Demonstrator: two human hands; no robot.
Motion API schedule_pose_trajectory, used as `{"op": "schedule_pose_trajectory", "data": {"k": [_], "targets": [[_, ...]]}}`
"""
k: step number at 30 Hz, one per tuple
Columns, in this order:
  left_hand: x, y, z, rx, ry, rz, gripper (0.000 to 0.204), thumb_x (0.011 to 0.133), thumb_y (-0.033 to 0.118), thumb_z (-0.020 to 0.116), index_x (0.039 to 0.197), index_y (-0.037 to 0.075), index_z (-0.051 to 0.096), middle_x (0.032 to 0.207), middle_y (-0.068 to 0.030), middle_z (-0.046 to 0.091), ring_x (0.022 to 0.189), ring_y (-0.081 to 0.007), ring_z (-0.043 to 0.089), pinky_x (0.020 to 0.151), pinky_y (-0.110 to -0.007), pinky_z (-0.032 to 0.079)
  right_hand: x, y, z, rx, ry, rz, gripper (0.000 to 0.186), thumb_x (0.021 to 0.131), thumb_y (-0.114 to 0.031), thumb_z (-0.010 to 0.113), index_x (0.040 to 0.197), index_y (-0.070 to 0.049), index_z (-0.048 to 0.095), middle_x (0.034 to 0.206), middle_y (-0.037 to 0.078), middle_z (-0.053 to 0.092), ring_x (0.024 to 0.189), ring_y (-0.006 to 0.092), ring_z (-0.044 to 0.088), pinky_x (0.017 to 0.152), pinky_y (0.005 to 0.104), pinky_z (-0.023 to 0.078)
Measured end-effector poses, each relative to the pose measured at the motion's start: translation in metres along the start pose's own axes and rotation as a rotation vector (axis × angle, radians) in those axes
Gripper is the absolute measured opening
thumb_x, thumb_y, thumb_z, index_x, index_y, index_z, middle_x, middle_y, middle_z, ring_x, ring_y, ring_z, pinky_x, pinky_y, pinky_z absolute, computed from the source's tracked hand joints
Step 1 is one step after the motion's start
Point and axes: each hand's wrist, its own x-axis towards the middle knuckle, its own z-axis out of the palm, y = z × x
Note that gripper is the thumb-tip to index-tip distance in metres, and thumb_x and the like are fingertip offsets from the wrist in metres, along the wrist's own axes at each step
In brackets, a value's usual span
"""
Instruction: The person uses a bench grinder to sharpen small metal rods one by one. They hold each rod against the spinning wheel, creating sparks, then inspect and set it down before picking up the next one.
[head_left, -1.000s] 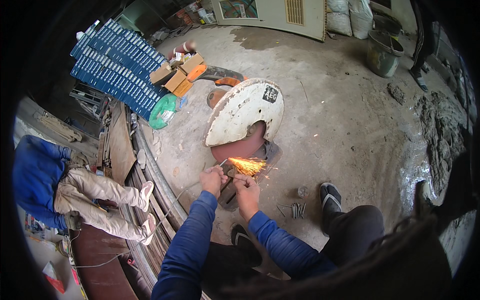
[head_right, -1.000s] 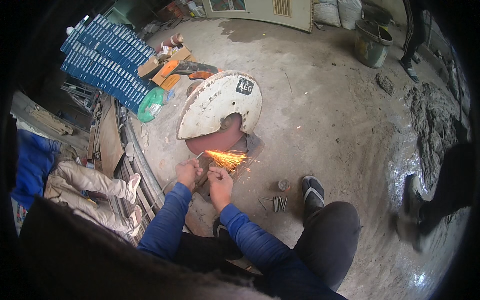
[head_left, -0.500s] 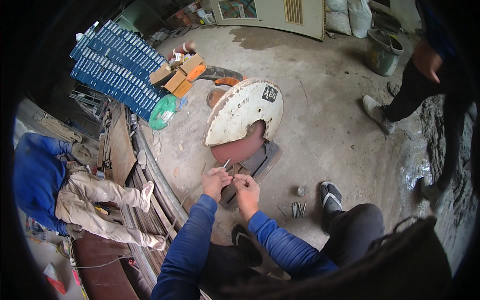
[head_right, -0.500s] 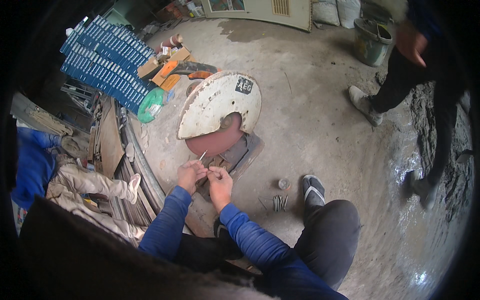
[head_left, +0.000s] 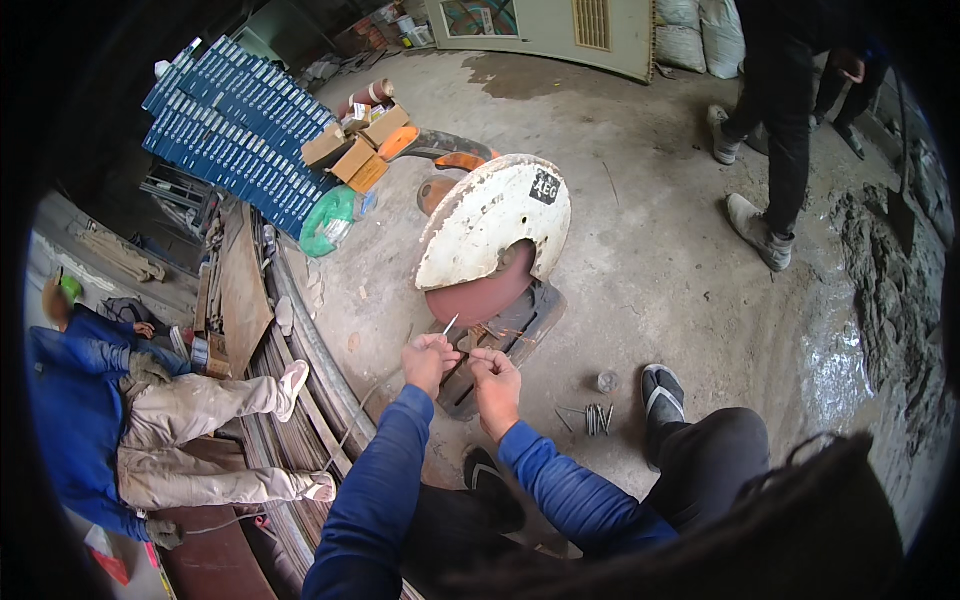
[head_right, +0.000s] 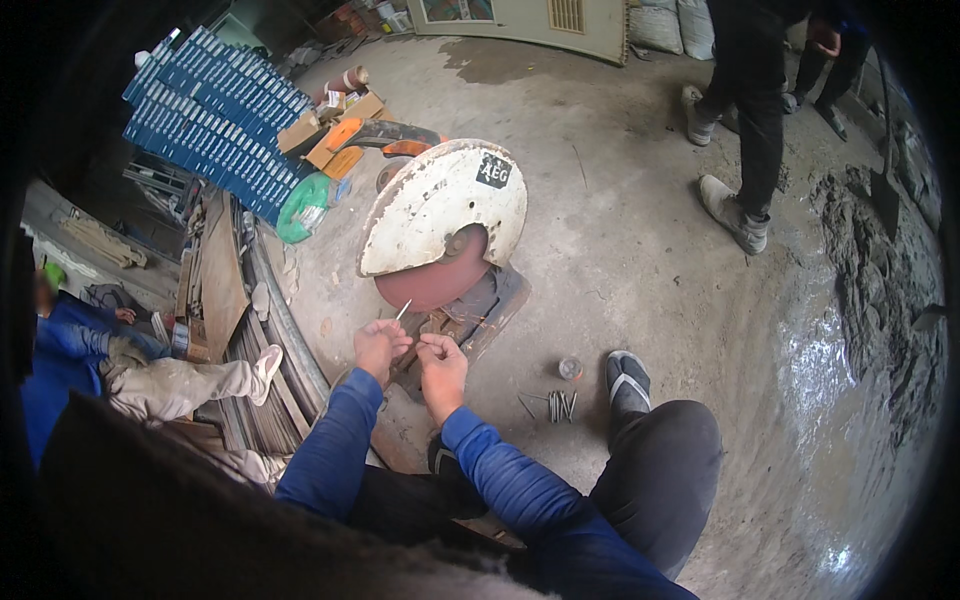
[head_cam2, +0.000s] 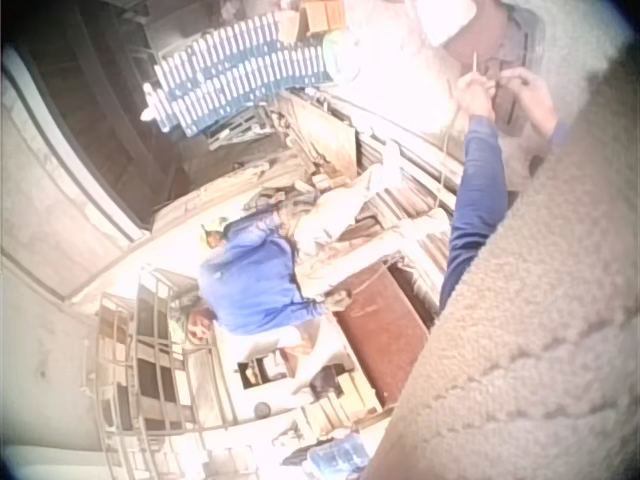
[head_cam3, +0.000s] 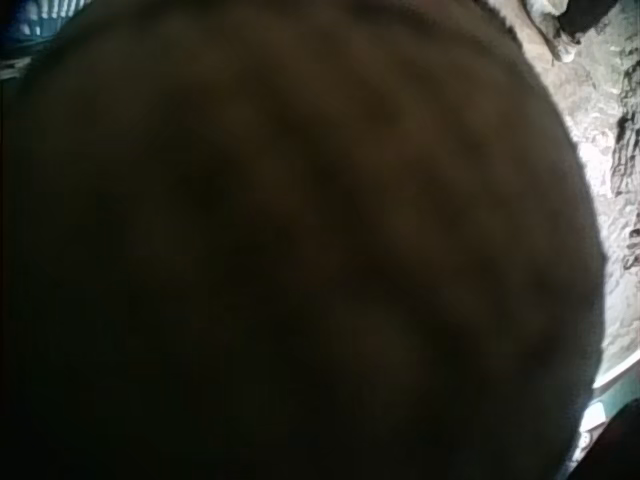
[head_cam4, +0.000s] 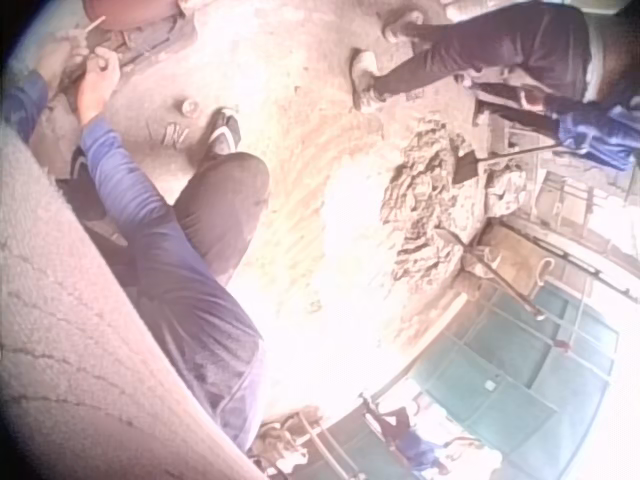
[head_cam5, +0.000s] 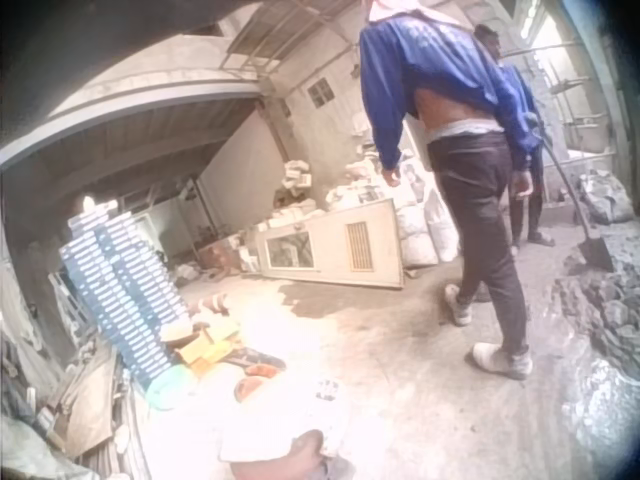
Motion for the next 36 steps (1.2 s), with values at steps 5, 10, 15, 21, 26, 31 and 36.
{"op": "schedule_pose_trajectory", "data": {"k": [5, 10, 15, 21, 26, 31, 36], "targets": [[0.003, -0.001, 0.002, -0.006, 0.037, 0.019, 0.015, 0.096, 0.009, 0.059, 0.101, -0.005, 0.061, 0.084, -0.0106, 0.065, 0.067, -0.018, 0.068, 0.056, -0.026, 0.053, -0.002, -0.005, 0.001, 0.0, 0.004, 0.032, 0.019, 0.088, -0.003, 0.063, 0.106, 0.002, 0.063, 0.078, -0.002, 0.059, 0.059, 0.003, 0.047, 0.052, 0.0187, 0.035], [0.002, 0.0, 0.008, -0.01, 0.086, 0.036, 0.011, 0.096, 0.006, 0.056, 0.097, -0.003, 0.061, 0.081, -0.0103, 0.065, 0.064, -0.0177, 0.067, 0.054, -0.026, 0.053, -0.001, -0.001, 0.0, -0.038, 0.014, 0.003, 0.017, 0.088, -0.005, 0.064, 0.104, 0.001, 0.064, 0.08, -0.001, 0.061, 0.065, 0.0035, 0.048, 0.056, 0.0193, 0.038], [0.007, -0.02, 0.006, -0.158, 0.1, 0.063, 0.008, 0.092, 0.001, 0.054, 0.094, -0.003, 0.061, 0.08, -0.0092, 0.063, 0.066, -0.0184, 0.064, 0.057, -0.028, 0.052, 0.006, 0.02, -0.009, -0.076, -0.019, -0.065, 0.013, 0.09, -0.007, 0.063, 0.099, 0.0, 0.067, 0.083, 0.002, 0.064, 0.073, 0.0083, 0.054, 0.066, 0.0248, 0.045], [0.007, -0.025, 0.006, -0.292, 0.022, 0.008, 0.016, 0.089, -0.001, 0.051, 0.077, 0.004, 0.06, 0.071, -0.0067, 0.061, 0.057, -0.0169, 0.058, 0.052, -0.03, 0.049, 0.007, 0.006, -0.007, -0.204, 0.044, -0.107, 0.016, 0.087, -0.007, 0.062, 0.098, 0.0, 0.069, 0.095, 0.004, 0.069, 0.088, 0.0121, 0.062, 0.084, 0.0281, 0.049], [-0.05, 0.008, 0.017, -0.283, -0.277, -0.201, 0.01, 0.098, 0.012, 0.054, 0.101, 0.004, 0.059, 0.083, -0.0056, 0.063, 0.075, -0.0188, 0.065, 0.068, -0.033, 0.055, -0.003, -0.056, 0.006, -0.198, 0.042, -0.388, 0.016, 0.092, -0.01, 0.064, 0.104, 0.0, 0.067, 0.091, 0.002, 0.066, 0.086, 0.0085, 0.058, 0.08, 0.0241, 0.048], [-0.111, 0.051, 0.029, -0.567, -0.602, -0.079, 0.015, 0.101, 0.022, 0.055, 0.102, 0.007, 0.058, 0.092, -0.001, 0.058, 0.083, -0.014, 0.057, 0.076, -0.03, 0.047, -0.026, -0.159, 0.012, 0.005, 0.026, -0.437, 0.019, 0.093, -0.014, 0.065, 0.108, -0.002, 0.065, 0.088, 0.0, 0.064, 0.075, 0.0056, 0.054, 0.066, 0.0221, 0.045], [-0.144, 0.084, 0.033, -0.892, -0.888, -0.135, 0.018, 0.101, 0.025, 0.055, 0.1, 0.007, 0.057, 0.089, 0.0, 0.053, 0.08, -0.0141, 0.052, 0.074, -0.029, 0.043, -0.072, -0.261, 0.025, 0.101, 0.041, -0.731, 0.02, 0.092, -0.01, 0.064, 0.109, 0.001, 0.063, 0.079, -0.001, 0.058, 0.063, 0.0048, 0.049, 0.057, 0.0198, 0.039]]}}
